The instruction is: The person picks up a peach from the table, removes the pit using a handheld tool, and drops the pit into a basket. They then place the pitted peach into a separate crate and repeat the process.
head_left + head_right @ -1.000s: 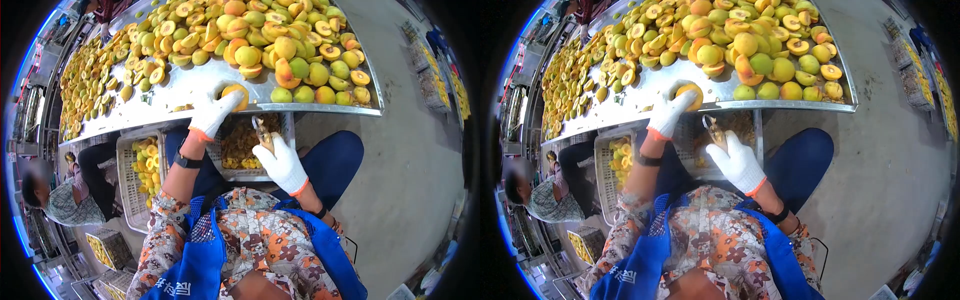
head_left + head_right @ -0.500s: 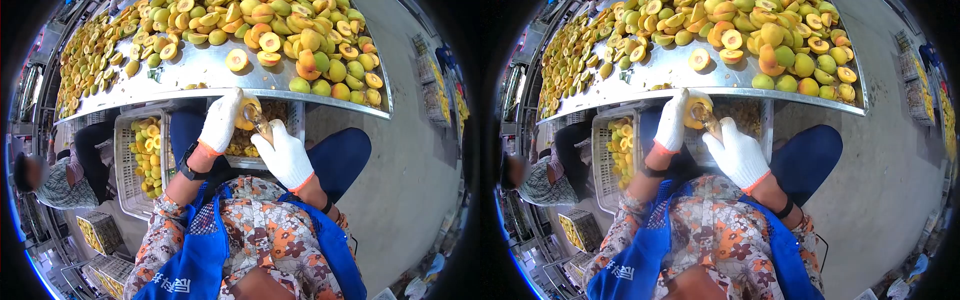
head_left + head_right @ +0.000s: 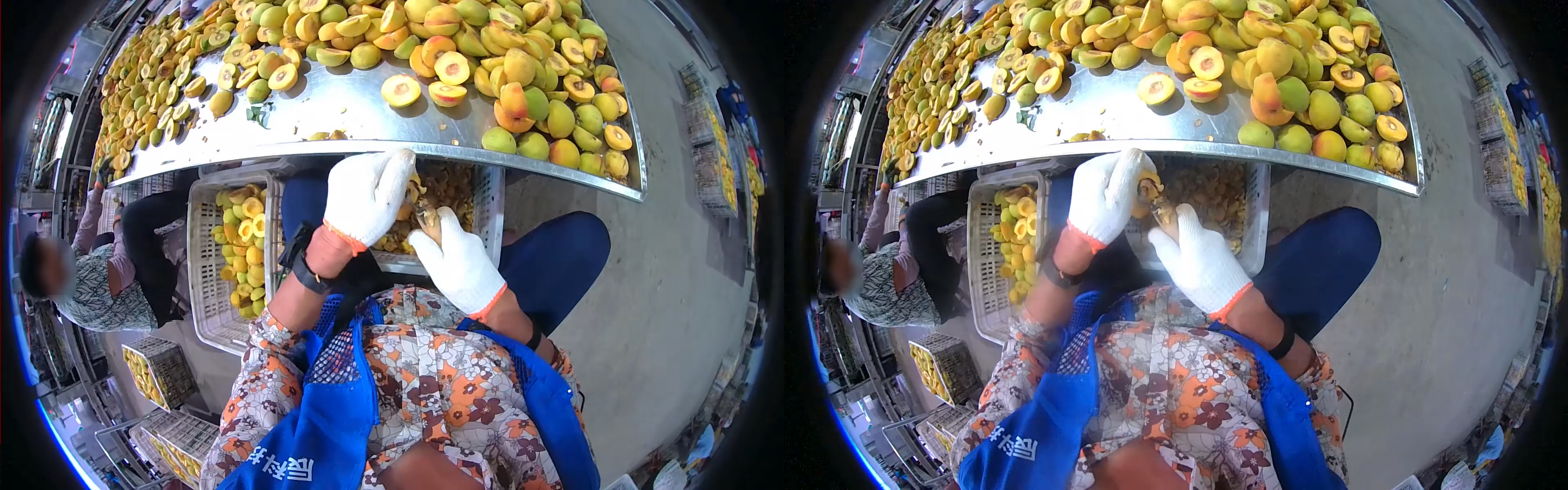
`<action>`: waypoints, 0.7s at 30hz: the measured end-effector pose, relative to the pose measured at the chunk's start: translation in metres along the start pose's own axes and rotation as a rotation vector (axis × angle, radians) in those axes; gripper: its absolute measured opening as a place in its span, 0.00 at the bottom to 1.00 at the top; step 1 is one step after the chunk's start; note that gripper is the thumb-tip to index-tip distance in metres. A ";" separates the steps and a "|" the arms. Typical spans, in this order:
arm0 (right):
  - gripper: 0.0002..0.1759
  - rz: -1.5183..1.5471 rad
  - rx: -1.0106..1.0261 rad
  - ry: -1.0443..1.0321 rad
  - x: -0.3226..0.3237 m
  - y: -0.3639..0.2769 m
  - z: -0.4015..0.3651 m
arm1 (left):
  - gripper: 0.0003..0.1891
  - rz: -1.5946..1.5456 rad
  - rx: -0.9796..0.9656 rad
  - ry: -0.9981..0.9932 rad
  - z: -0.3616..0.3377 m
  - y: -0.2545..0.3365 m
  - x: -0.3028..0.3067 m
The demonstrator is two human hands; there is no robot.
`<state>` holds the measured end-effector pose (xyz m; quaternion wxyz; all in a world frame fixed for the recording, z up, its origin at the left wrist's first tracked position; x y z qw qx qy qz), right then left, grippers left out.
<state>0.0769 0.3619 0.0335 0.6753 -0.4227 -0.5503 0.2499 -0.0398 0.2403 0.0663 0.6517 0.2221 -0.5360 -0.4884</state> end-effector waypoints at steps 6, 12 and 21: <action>0.25 -0.030 0.014 -0.059 -0.011 0.014 -0.006 | 0.24 0.032 0.199 -0.266 0.001 -0.009 -0.012; 0.25 0.083 -0.012 0.024 -0.005 0.010 -0.003 | 0.14 -0.005 0.027 -0.006 -0.011 -0.017 -0.013; 0.22 -0.052 0.206 0.145 -0.004 0.012 -0.003 | 0.20 0.022 -0.169 0.042 -0.020 -0.038 -0.023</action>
Point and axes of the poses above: each hand's wrist, its own z-axis towards the middle knuckle, its own x-axis out of the back of the hand, y = z × x, the point moved 7 cm from there along z, towards the middle knuckle, and after that the axes turned 15 degrees about y, right-handed, at the moved point
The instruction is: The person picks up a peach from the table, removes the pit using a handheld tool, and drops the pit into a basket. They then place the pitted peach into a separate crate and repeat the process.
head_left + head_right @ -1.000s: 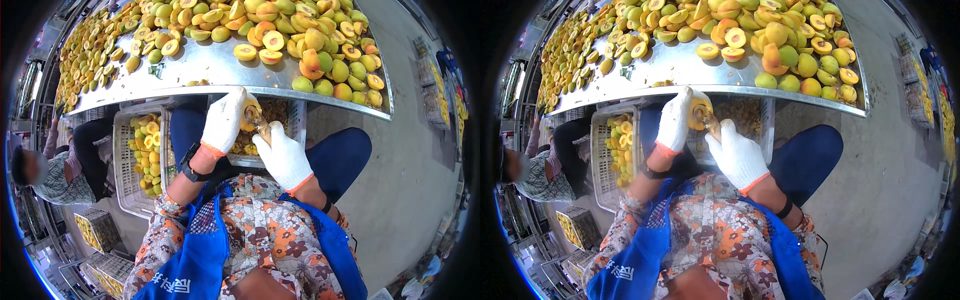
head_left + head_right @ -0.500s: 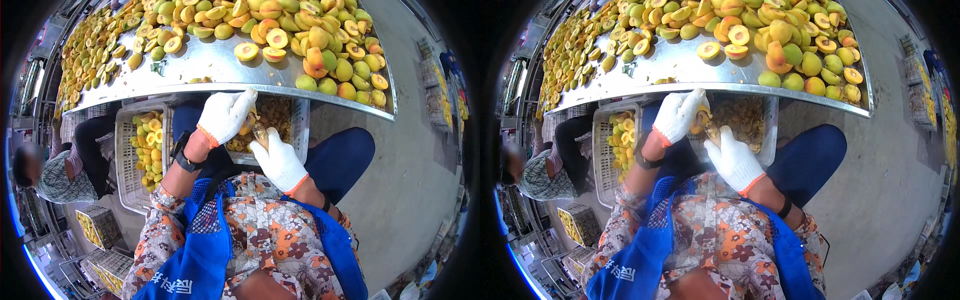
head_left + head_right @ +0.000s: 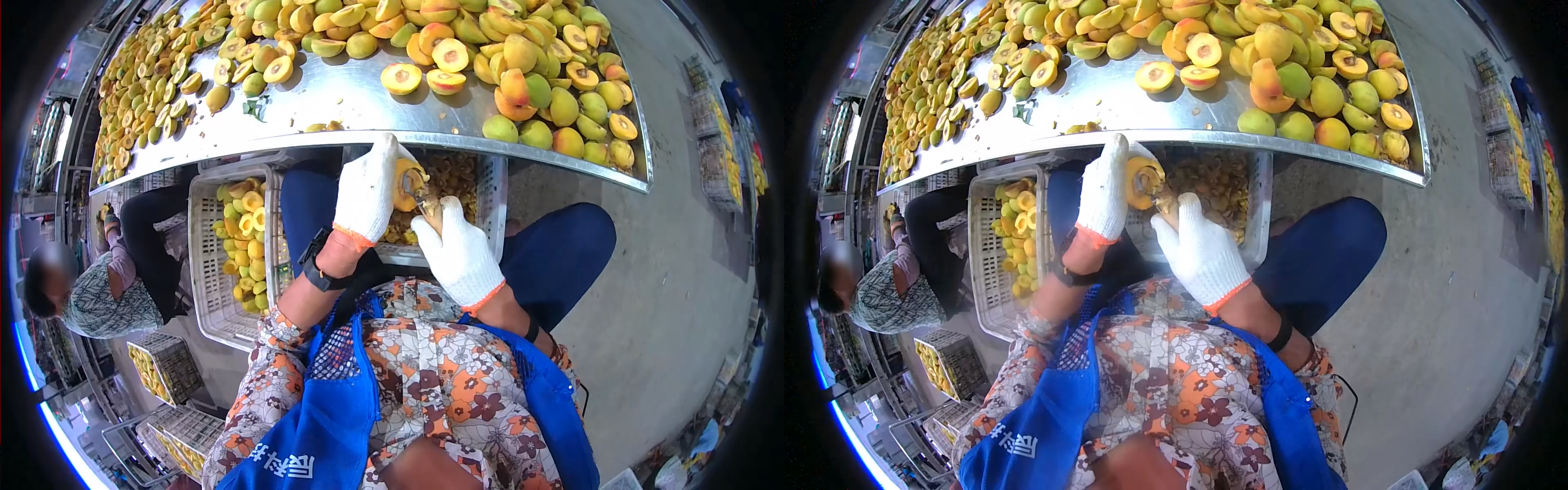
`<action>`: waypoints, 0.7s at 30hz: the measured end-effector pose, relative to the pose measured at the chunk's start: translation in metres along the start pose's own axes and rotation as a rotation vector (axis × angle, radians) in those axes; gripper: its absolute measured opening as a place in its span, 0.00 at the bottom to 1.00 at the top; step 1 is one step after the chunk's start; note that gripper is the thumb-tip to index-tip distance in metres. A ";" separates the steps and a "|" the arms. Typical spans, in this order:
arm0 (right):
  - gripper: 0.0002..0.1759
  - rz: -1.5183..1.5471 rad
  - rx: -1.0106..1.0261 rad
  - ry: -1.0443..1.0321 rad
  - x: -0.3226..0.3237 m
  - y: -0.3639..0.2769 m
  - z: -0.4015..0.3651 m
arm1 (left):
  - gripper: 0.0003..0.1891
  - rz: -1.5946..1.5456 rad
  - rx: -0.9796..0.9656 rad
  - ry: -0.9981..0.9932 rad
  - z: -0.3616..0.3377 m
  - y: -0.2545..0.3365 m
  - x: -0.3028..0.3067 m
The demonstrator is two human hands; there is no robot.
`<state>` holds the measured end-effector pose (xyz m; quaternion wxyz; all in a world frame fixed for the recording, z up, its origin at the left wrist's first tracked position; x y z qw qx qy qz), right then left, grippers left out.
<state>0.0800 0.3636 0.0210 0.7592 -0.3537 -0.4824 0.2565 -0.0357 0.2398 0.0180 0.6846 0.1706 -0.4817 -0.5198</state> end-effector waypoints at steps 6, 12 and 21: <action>0.21 -0.057 -0.067 -0.053 -0.001 -0.002 0.001 | 0.14 0.062 0.034 0.022 -0.001 0.011 0.005; 0.23 0.085 -0.180 -0.074 -0.005 0.004 -0.003 | 0.11 0.022 0.047 0.087 0.013 0.038 0.016; 0.28 0.142 -0.327 -0.197 -0.008 0.003 -0.006 | 0.26 -0.242 0.501 -0.262 0.014 0.003 -0.005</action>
Point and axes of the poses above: each hand's wrist, its own z-axis towards the middle knuckle, its own x-axis out of the back of the hand, y = z × x, the point moved 7 cm from there along z, towards the middle knuckle, and after that the axes turned 15 degrees about y, right-handed, at the moved point
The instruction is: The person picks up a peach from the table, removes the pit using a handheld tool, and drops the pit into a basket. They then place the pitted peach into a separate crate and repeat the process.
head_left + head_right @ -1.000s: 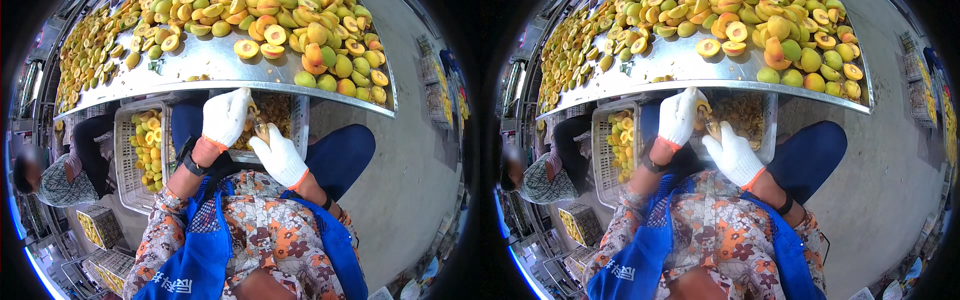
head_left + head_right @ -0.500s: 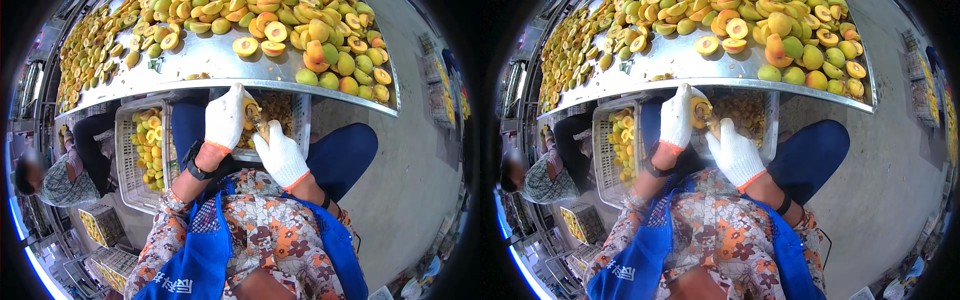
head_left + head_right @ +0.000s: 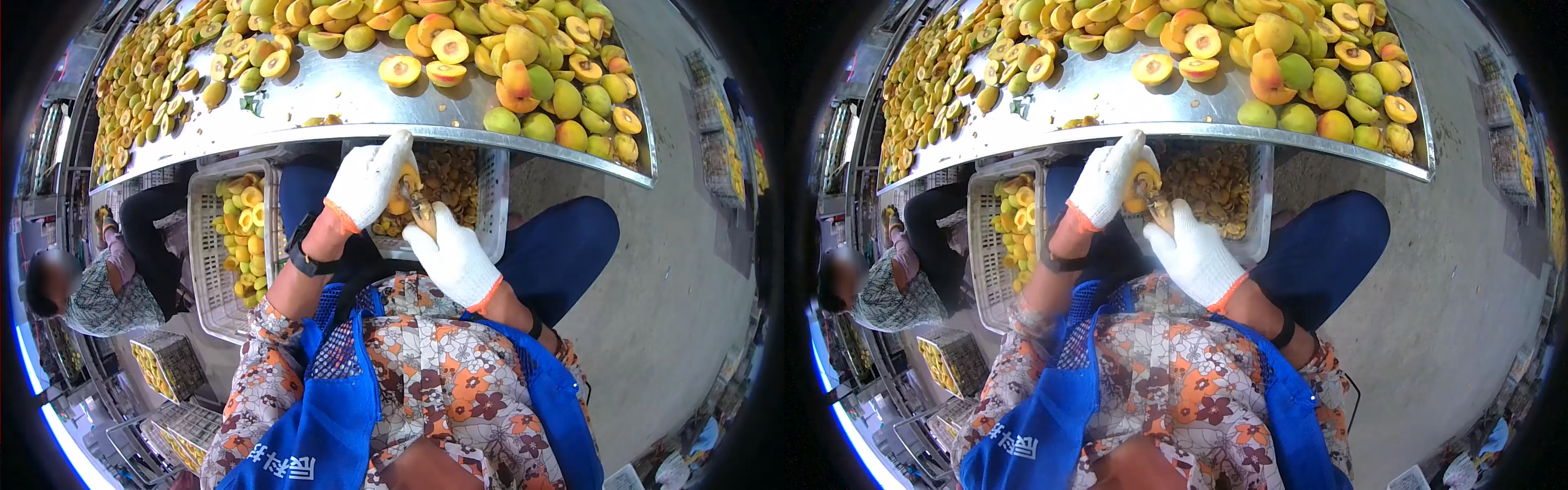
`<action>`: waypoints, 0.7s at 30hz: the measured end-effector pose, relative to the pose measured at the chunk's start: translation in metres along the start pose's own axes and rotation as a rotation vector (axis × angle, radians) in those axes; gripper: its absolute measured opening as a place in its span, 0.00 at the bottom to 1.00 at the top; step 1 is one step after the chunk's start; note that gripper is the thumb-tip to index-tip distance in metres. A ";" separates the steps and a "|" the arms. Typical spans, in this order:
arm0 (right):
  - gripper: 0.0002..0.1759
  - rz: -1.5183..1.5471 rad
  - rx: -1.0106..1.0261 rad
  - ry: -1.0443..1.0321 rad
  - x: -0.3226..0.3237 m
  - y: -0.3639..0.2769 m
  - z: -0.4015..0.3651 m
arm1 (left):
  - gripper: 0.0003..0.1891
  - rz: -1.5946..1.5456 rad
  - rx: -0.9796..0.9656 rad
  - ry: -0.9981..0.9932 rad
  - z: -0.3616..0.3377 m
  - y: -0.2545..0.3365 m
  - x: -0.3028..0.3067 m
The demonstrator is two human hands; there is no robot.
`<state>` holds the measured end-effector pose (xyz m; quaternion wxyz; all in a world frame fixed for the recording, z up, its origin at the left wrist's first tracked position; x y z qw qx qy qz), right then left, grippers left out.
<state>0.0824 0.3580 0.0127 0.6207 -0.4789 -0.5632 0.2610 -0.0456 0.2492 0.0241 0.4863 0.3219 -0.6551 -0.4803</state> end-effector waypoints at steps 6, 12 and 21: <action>0.28 0.045 -0.070 -0.023 0.000 0.001 0.006 | 0.28 0.026 -0.001 0.009 -0.004 0.007 -0.001; 0.25 0.164 -0.059 0.008 -0.008 0.013 0.009 | 0.19 -0.159 -0.109 0.187 -0.024 0.023 -0.012; 0.06 0.977 -0.655 -0.350 -0.018 -0.002 -0.018 | 0.18 -0.209 -0.118 0.236 -0.024 0.013 -0.011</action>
Point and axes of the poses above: each hand's wrist, its own z-axis towards the middle knuckle, its own x-axis out of the back of the hand, y = z × x, the point moved 7 cm from there along z, towards the middle knuckle, and after that the axes turned 15 degrees about y, right-handed, at the moved point
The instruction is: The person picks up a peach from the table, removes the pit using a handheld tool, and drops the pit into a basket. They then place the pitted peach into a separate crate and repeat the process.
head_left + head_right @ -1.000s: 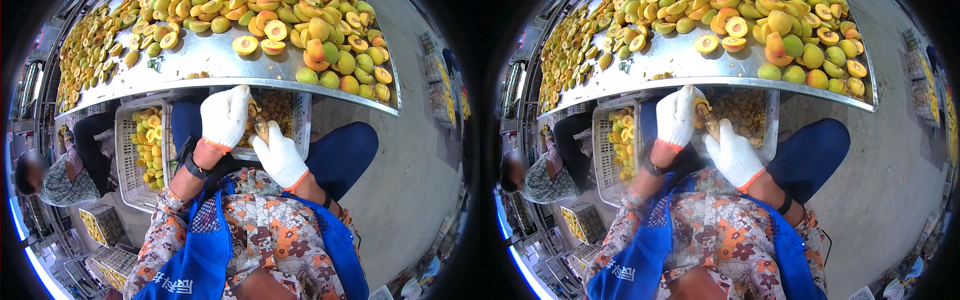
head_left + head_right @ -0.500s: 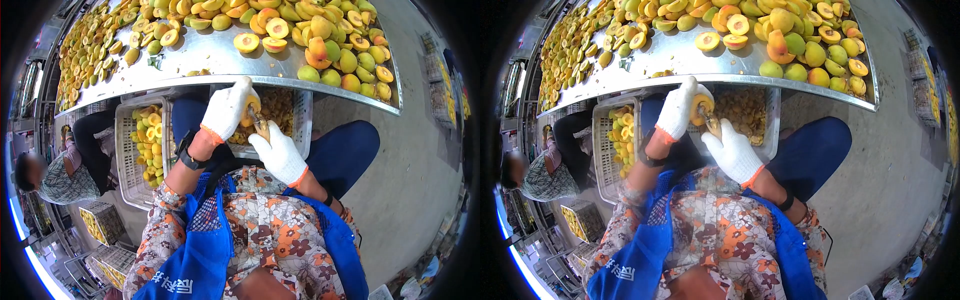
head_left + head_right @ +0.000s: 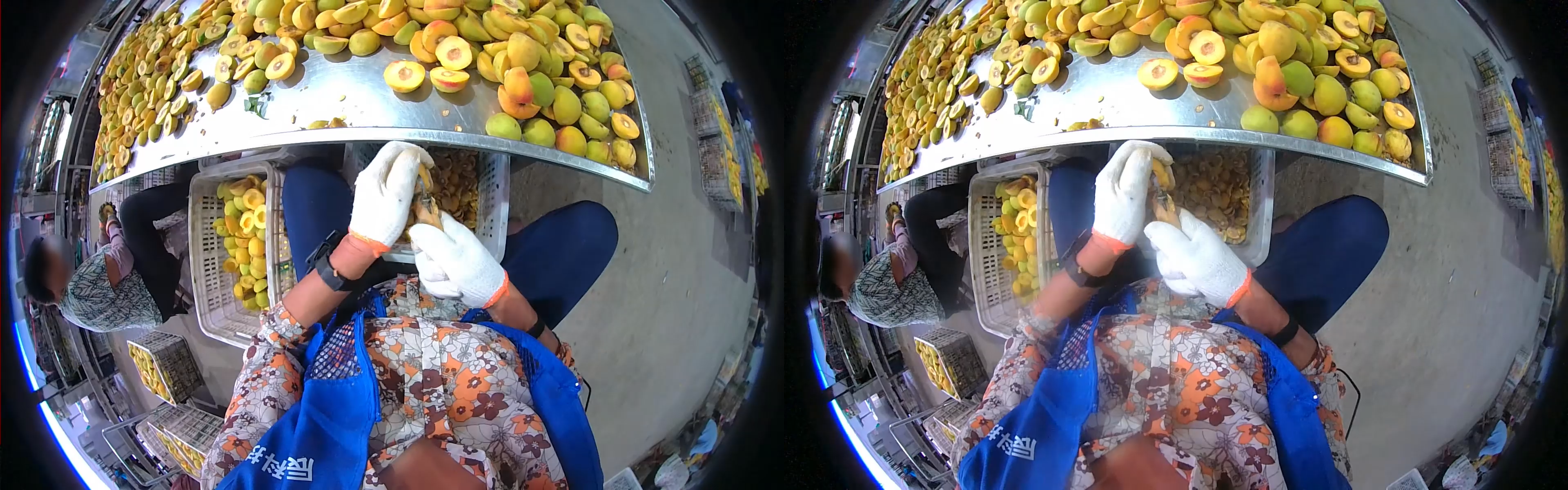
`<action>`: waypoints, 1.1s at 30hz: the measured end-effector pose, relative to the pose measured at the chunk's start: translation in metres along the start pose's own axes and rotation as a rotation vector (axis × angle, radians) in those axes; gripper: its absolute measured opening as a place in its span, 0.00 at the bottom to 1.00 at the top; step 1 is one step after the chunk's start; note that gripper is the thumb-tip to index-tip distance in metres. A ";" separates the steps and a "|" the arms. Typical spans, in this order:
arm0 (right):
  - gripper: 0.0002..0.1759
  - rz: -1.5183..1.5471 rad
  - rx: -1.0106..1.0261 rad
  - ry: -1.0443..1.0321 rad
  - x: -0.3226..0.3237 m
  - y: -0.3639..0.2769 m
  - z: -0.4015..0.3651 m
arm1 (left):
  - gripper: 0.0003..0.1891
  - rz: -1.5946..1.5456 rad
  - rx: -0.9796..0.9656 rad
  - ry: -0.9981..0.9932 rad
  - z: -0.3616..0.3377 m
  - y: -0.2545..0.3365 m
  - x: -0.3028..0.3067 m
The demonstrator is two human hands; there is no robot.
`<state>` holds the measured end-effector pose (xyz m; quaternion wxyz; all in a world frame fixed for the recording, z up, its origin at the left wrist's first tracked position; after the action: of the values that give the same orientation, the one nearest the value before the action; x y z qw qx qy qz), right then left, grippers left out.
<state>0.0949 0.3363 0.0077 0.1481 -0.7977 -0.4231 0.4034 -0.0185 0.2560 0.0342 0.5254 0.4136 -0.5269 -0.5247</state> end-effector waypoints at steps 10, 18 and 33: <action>0.11 0.220 -0.249 -0.202 -0.007 0.005 0.005 | 0.23 -0.418 0.119 -0.217 0.009 -0.016 -0.010; 0.12 0.156 -0.282 -0.317 -0.025 0.002 0.003 | 0.28 -0.810 0.473 0.037 -0.003 -0.025 0.004; 0.12 -0.442 0.065 -0.021 0.034 0.004 0.018 | 0.23 1.343 -0.658 0.455 0.053 0.015 0.173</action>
<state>0.0940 0.3595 -0.0234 0.2541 -0.6762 -0.5761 0.3826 -0.0876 0.0927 0.0751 0.9211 -0.0735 -0.3609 -0.1261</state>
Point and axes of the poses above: each hand's wrist, its own z-axis towards the middle knuckle, its own x-axis out of the back of the hand, y = z × x, the point moved 7 cm from there along z, towards the middle knuckle, and after that the axes turned 15 degrees about y, right-handed, at the moved point
